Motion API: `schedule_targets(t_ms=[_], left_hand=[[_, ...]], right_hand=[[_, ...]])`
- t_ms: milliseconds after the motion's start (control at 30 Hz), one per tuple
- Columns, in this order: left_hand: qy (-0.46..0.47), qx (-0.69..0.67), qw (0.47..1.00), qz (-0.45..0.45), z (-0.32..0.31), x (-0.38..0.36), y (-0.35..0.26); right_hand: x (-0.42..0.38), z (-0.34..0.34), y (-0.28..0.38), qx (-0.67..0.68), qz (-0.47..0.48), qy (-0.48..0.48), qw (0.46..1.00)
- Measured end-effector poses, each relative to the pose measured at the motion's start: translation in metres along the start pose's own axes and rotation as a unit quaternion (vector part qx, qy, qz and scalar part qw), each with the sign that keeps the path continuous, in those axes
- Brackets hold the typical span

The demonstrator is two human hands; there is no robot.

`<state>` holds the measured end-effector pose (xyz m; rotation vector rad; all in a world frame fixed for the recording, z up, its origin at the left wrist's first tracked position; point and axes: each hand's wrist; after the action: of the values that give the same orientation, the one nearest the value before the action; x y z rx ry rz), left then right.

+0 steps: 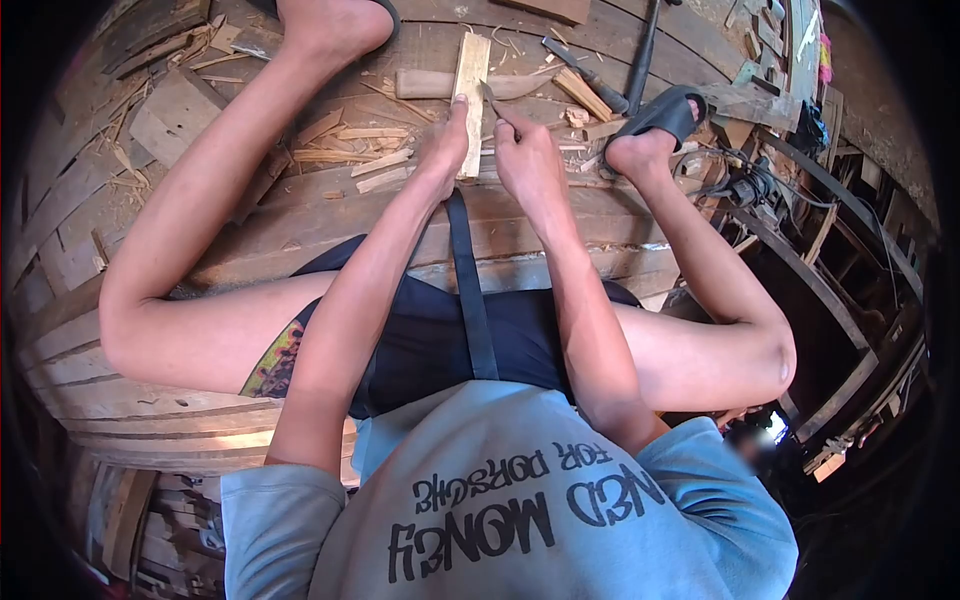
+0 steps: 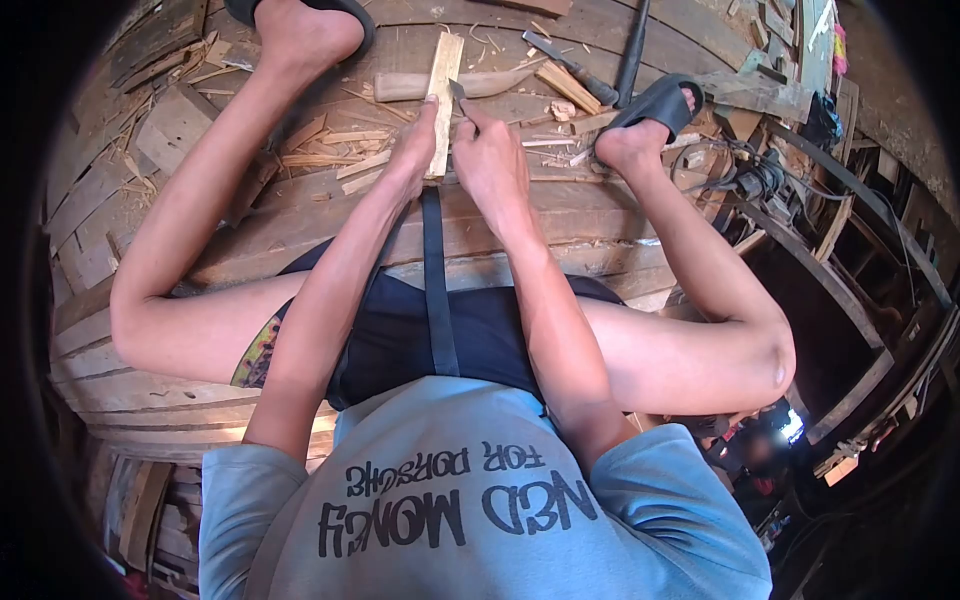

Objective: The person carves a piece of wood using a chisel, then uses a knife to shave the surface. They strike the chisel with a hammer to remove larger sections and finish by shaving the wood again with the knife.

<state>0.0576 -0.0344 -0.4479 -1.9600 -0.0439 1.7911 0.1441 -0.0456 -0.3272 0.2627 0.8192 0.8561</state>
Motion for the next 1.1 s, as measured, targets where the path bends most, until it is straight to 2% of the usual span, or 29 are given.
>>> schedule_targets(t_ms=[133, 233, 267, 433, 500, 600, 667, 767, 833, 900, 1033, 1067, 1100], left_hand=[[-0.015, -0.038, 0.998, -0.052, -0.002, 0.006, 0.005], [-0.023, -0.002, 1.000, -0.018, 0.000, -0.003, -0.002], [-0.071, 0.014, 0.997, -0.036, -0.008, 0.003, 0.003], [-0.013, -0.077, 0.997, -0.028, -0.003, -0.004, -0.004], [-0.062, 0.011, 0.997, -0.041, -0.006, -0.004, 0.000], [-0.035, -0.007, 0.999, -0.036, -0.005, -0.006, 0.002], [-0.018, -0.033, 0.999, -0.027, 0.004, -0.017, -0.006], [-0.077, 0.025, 0.996, -0.039, -0.008, 0.006, 0.005], [-0.060, 0.002, 0.998, -0.027, -0.007, -0.005, -0.001], [-0.013, -0.052, 0.998, -0.018, -0.005, -0.008, 0.000], [-0.038, -0.015, 0.997, -0.058, 0.000, -0.004, -0.001], [-0.051, 0.016, 0.997, -0.048, -0.003, -0.003, 0.000], [-0.049, 0.017, 0.998, -0.048, -0.003, -0.007, -0.002]], right_hand=[[-0.006, -0.002, 0.001, 0.019, 0.013, -0.011, 1.000], [-0.008, -0.005, 0.005, 0.003, 0.002, 0.000, 1.000], [0.001, -0.009, 0.003, 0.008, 0.026, -0.018, 0.999], [0.000, -0.008, -0.004, 0.024, 0.060, -0.025, 0.998], [-0.003, -0.007, -0.001, 0.018, 0.042, -0.021, 0.999], [0.026, -0.006, -0.004, 0.027, 0.054, -0.023, 0.998], [0.017, 0.000, -0.005, 0.024, 0.067, -0.012, 0.997], [0.005, -0.001, -0.013, 0.012, 0.064, -0.016, 0.998], [0.009, 0.006, -0.009, 0.003, 0.042, -0.008, 0.999], [0.003, 0.011, -0.007, 0.051, 0.009, 0.009, 0.999], [-0.011, -0.002, -0.002, 0.025, 0.061, -0.022, 0.998], [-0.008, -0.002, 0.002, 0.008, 0.019, 0.000, 1.000], [-0.003, -0.005, 0.004, 0.008, 0.018, -0.001, 1.000]])
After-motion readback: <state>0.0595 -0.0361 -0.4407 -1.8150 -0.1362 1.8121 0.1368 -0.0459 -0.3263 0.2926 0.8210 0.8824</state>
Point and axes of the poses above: each hand's wrist, its own x-axis towards the middle knuckle, its own z-axis out of the back of the hand, y = z × x, and after that the axes turned 7 degrees about x, right-handed
